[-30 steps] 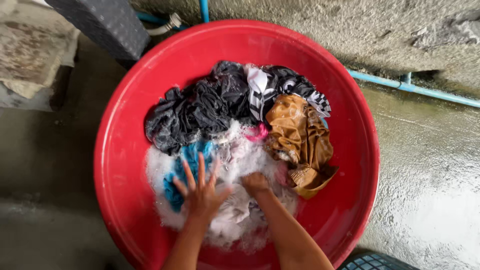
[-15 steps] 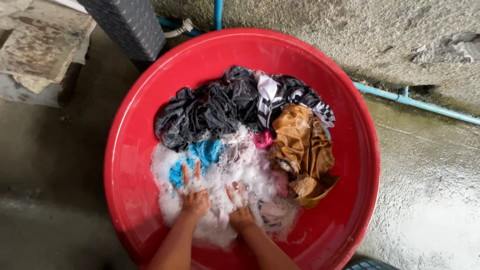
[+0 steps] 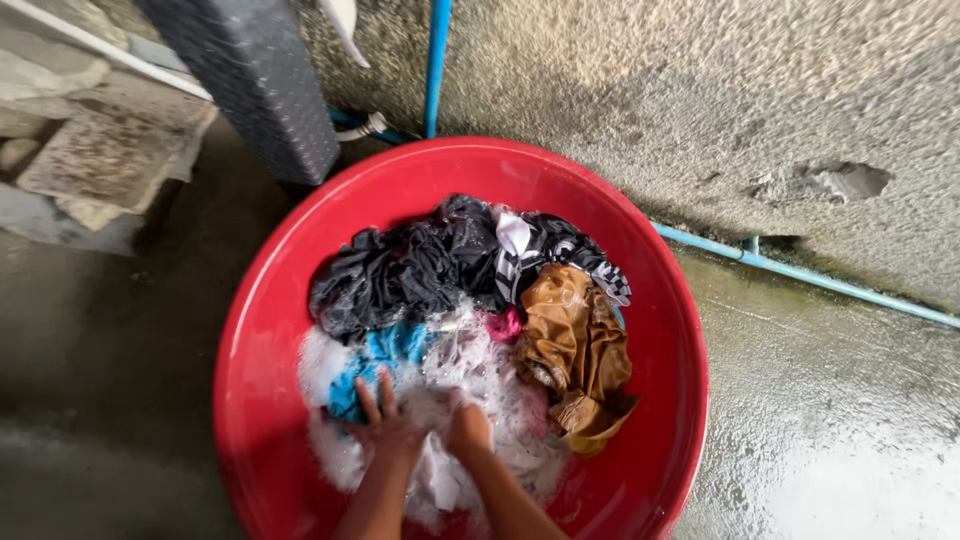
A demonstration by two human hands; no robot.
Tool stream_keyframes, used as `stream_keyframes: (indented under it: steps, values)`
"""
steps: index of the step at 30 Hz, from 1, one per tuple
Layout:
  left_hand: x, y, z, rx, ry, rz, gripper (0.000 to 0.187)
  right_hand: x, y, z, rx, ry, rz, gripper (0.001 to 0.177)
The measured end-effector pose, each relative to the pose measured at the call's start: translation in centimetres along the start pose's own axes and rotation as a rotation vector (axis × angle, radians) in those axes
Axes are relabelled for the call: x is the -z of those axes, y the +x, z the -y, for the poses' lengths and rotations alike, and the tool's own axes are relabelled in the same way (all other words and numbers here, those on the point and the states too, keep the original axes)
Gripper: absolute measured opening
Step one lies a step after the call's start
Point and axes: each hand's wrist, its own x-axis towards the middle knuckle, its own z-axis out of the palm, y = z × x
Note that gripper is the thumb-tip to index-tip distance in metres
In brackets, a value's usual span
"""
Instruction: The person washes clothes by hand in a red basin, using detergent and a pair of scissors to open the detergent packets.
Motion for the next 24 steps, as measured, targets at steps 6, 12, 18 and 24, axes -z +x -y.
stream_keyframes:
  steps: [6,12,18,24]
  values:
    - [3.0,1.6,-3.0,-0.133,-0.096,0.219,0.064,9.5,2.2,0.1,0.284,-0.065,0.302,0.051]
    - [7.7,-1.3,-3.0,-0.298,-0.164,0.281,0.056,20.8,-1.9,1.7,0.408,-0.133,0.248,0.041]
    - [15.0,-6.7,0.8,-0.272,-0.572,-0.046,0.048,31.6,-10.6,7.3,0.656,0.181,0.124,0.031]
    - [22.0,-18.0,-1.4,-0.771,-1.897,0.361,0.046,34.1,-18.8,15.2,0.707,1.326,0.278,0.036]
